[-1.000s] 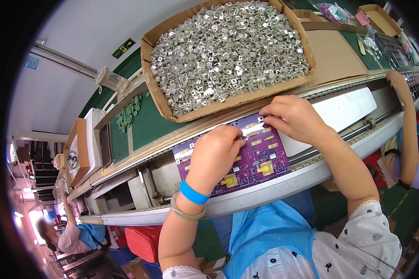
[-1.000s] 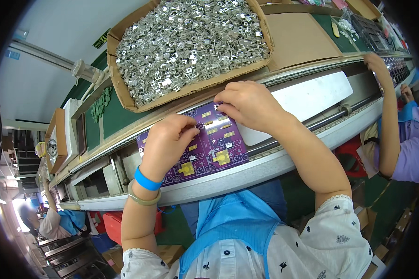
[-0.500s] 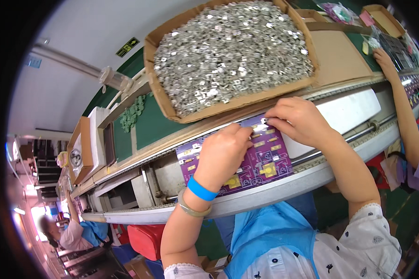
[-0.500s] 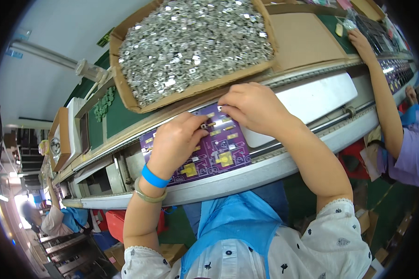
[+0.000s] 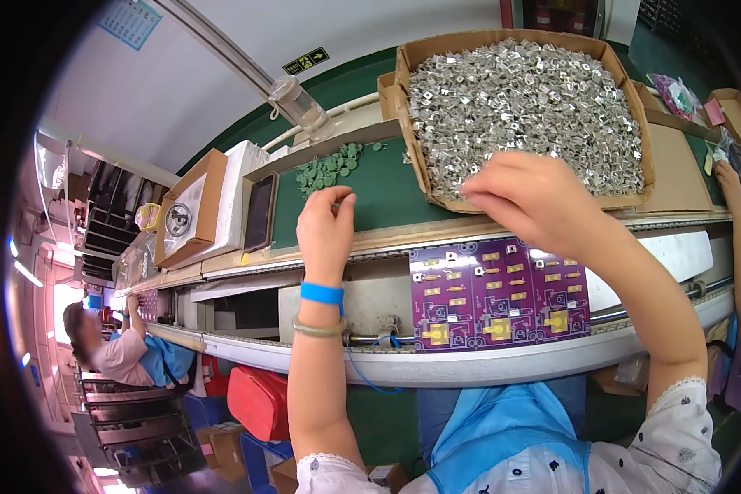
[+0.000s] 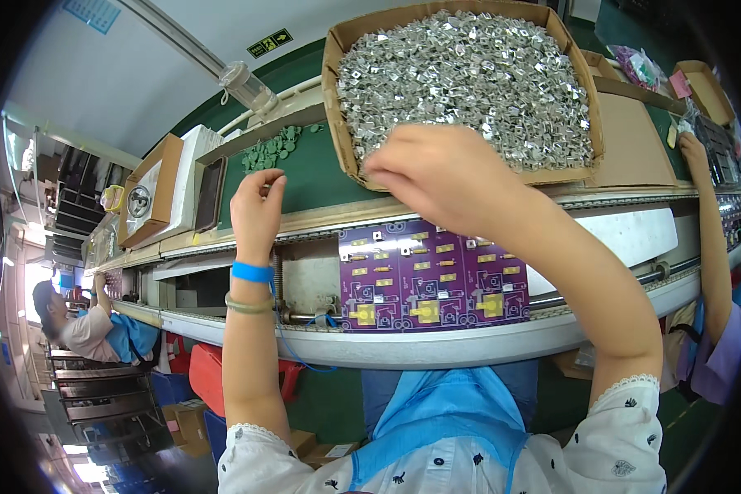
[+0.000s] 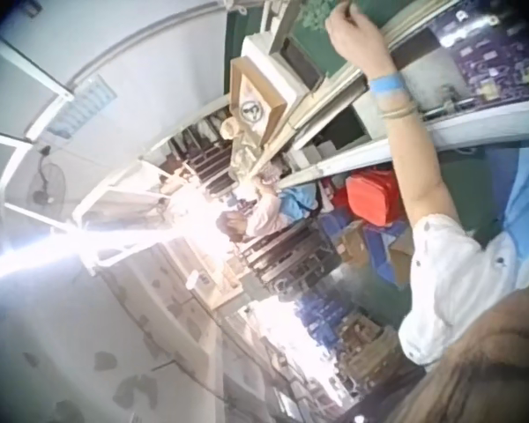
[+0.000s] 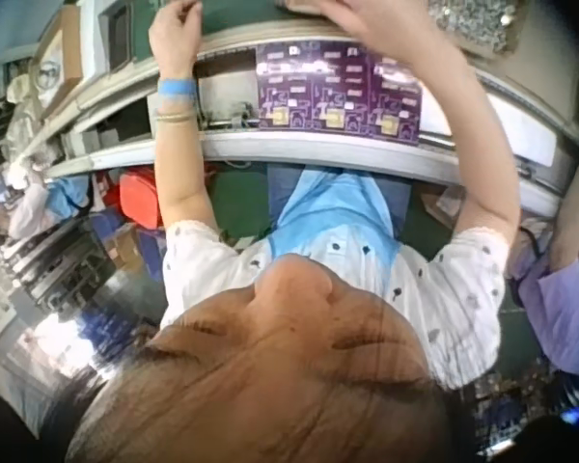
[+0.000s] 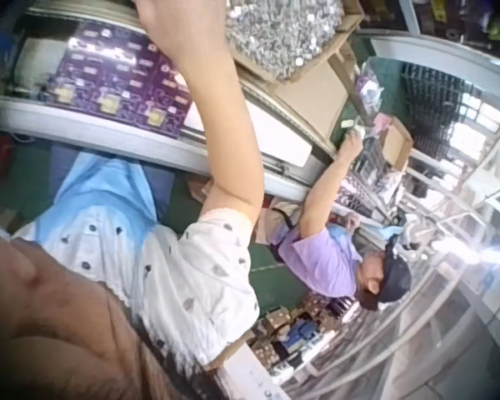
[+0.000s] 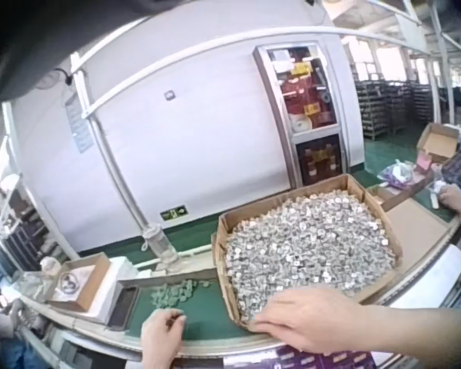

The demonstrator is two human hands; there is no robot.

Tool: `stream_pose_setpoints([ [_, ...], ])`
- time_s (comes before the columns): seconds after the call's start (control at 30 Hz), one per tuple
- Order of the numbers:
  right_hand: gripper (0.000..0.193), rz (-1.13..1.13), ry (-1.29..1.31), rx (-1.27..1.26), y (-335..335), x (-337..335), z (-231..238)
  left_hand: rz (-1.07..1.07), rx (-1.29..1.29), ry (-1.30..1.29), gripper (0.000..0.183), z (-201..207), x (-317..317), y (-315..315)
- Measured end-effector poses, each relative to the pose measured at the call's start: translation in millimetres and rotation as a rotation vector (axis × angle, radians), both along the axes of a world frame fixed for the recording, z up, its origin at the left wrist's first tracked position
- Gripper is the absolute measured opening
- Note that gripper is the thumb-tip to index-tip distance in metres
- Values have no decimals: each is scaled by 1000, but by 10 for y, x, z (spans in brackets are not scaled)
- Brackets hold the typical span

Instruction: The person picks small electronic components from a cardboard box and places them onto designated spots on a purple circuit board. The person repeats this process, handling components one by one and occasionally adjusting the board's position on the workbench.

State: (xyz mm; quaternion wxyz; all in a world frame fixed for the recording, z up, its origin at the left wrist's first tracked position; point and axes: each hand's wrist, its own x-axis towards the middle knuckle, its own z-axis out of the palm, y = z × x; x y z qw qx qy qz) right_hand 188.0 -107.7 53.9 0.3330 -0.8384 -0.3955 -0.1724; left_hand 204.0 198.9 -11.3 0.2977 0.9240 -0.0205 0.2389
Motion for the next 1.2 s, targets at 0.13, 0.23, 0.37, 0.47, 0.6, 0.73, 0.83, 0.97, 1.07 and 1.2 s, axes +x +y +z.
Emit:
stream_pose_setpoints([
  [0.13,10,-31,-189,-313,780,701,26,9,162,-50,18,-205,486,217],
  [0.23,12,-93,-195,-650,1358,1159,-51,54,216,-50,23,-352,756,152],
  [0.37,14,-183,-54,-766,1753,1524,-267,100,296,-35,22,-390,859,21],
  [0.47,16,-189,52,-790,1864,1638,-462,52,370,-27,17,-399,839,57],
  [0.6,16,-185,32,-786,1924,1597,-499,13,428,-27,12,-375,831,134],
  [0.73,16,-158,38,-652,1825,1489,-322,31,246,-46,11,-363,942,145],
  [0.83,18,-99,-6,-364,1614,1309,-104,-25,264,-32,12,-441,1107,151],
  [0.97,14,-23,-75,-77,835,561,278,-34,429,60,14,-394,1126,-16],
  [1.07,14,-54,-45,-51,215,97,284,-12,444,30,14,-424,1108,55],
  [1.2,14,-182,163,2,-509,-499,186,-16,487,56,12,-371,1121,42],
])
